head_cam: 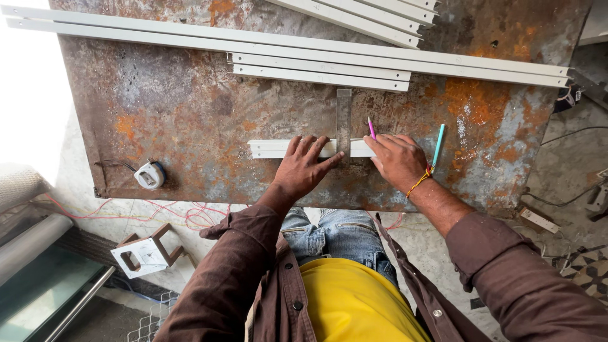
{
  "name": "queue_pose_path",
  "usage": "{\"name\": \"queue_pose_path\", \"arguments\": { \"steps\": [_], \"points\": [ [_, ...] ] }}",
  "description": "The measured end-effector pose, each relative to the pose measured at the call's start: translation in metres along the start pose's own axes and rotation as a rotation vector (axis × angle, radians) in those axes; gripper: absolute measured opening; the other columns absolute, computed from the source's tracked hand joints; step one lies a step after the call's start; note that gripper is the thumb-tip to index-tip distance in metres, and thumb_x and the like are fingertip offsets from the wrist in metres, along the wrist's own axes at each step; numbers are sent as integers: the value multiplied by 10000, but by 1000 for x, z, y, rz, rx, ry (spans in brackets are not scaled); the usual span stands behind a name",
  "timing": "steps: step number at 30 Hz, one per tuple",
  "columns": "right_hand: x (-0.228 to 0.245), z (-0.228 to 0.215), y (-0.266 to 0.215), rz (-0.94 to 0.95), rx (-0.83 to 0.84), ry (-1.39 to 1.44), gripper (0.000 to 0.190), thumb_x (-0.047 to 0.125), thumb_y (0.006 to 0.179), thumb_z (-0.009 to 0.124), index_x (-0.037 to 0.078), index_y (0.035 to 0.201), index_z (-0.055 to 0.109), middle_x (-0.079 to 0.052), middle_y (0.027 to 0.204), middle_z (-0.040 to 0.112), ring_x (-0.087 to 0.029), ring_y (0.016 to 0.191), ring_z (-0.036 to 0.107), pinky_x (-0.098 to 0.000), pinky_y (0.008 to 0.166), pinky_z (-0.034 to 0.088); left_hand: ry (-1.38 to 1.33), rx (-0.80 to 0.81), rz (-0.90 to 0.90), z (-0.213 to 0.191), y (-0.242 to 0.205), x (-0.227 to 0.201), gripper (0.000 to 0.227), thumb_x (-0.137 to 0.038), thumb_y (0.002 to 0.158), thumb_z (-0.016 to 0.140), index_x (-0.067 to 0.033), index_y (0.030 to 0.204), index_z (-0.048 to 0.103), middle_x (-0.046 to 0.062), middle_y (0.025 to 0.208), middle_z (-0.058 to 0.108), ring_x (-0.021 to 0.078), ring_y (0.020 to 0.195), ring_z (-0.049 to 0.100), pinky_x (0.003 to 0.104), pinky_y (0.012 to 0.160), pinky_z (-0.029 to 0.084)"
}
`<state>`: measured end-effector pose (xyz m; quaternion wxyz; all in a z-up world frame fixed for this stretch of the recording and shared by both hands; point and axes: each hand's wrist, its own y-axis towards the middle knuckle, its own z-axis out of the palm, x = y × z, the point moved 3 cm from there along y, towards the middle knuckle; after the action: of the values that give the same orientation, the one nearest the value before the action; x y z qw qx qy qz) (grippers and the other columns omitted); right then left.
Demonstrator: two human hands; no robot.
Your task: The person uses a metal square and a pencil to mark measurement lines on white metal profiles laid on a workbench. They repeatedly position the square, draw lines, and reposition the profiles to mark multiple pieces.
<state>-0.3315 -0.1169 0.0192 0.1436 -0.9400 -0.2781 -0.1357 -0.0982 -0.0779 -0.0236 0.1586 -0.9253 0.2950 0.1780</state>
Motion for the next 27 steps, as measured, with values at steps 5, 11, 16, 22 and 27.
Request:
{"name": "queue_pose_path", "arguments": {
  "steps": [5, 11, 16, 22, 27],
  "points": [
    [-3, 1, 0, -1, 30, 1, 539, 181, 801, 827, 103, 1309, 665, -86, 1187, 728, -242, 1126, 694, -405, 1003, 522, 22, 17, 0, 4, 1, 1, 557, -277, 982, 609, -421, 1504, 480, 146, 1532, 436, 378, 1388, 424, 597, 1182, 278],
    [-3, 5, -1, 8, 10, -6, 549, 178, 786, 838, 98, 1303, 671, -92, 1201, 728, -243, 1142, 692, -397, 1028, 518, 42, 22, -5, 12, 3, 1, 535, -306, 1002, 573, -443, 1507, 461, 148, 1530, 432, 381, 1384, 425, 619, 1174, 276],
    [-5, 9, -3, 11, 9, -5, 559, 172, 776, 840, 100, 1305, 674, -100, 1213, 728, -247, 1141, 693, -405, 1026, 519, 54, 24, 5, 16, 2, 2, 524, -315, 1028, 548, -453, 1521, 441, 156, 1530, 423, 385, 1378, 430, 648, 1168, 277],
    [-11, 14, -2, 31, 69, 6, 534, 186, 799, 820, 109, 1307, 672, -97, 1206, 738, -252, 1109, 709, -413, 986, 542, 65, 57, 0, 20, 4, 0, 518, -321, 1042, 502, -454, 1534, 415, 176, 1528, 415, 403, 1387, 421, 679, 1174, 256],
    [-24, 0, 12, 258, 326, 129, 413, 258, 986, 661, 213, 1395, 626, -51, 1215, 757, -223, 922, 743, -394, 865, 620, 78, 32, 0, 21, 5, -1, 508, -324, 1051, 474, -476, 1530, 399, 195, 1517, 413, 419, 1368, 416, 715, 1154, 234]
  ]
}}
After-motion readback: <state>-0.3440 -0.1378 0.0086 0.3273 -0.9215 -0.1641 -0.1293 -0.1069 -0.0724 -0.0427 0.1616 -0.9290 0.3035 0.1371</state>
